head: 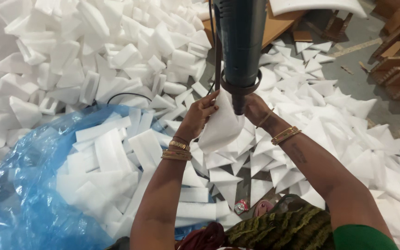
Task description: The person sits on the floor surrounded by piles of white foam pieces and uses a heat gun to process individual pieces. They pick up a foam piece, hold it under the heat gun nozzle, and then place it back into the pile, repeating this cycle continuously.
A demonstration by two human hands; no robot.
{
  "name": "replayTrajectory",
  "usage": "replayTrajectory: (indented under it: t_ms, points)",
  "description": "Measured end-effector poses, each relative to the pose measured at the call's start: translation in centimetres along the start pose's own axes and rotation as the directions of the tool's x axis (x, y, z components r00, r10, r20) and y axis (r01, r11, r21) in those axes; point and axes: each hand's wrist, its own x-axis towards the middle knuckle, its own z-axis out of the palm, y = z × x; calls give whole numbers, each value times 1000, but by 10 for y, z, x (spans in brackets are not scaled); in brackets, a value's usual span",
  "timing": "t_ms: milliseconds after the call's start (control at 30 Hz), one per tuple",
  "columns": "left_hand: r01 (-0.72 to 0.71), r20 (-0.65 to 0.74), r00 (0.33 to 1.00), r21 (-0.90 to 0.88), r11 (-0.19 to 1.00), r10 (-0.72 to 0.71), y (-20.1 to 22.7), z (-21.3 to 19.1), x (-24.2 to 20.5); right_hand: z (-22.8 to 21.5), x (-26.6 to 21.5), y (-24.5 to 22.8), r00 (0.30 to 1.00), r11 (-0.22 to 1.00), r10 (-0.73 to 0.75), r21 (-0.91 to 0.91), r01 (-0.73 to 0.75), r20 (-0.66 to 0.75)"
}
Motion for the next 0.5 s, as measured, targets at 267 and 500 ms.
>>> replayTrajectory:
  t_ms: [267, 500]
  points:
    - [-65, -113, 990, 159, 985, 83, -52, 47, -63, 73, -95, -12, 976, 951, 40, -292, -103, -213]
    - [-61, -218, 972, 117, 991, 85, -70, 107, -148, 134, -171, -8, 923, 900, 174, -325, -291, -343]
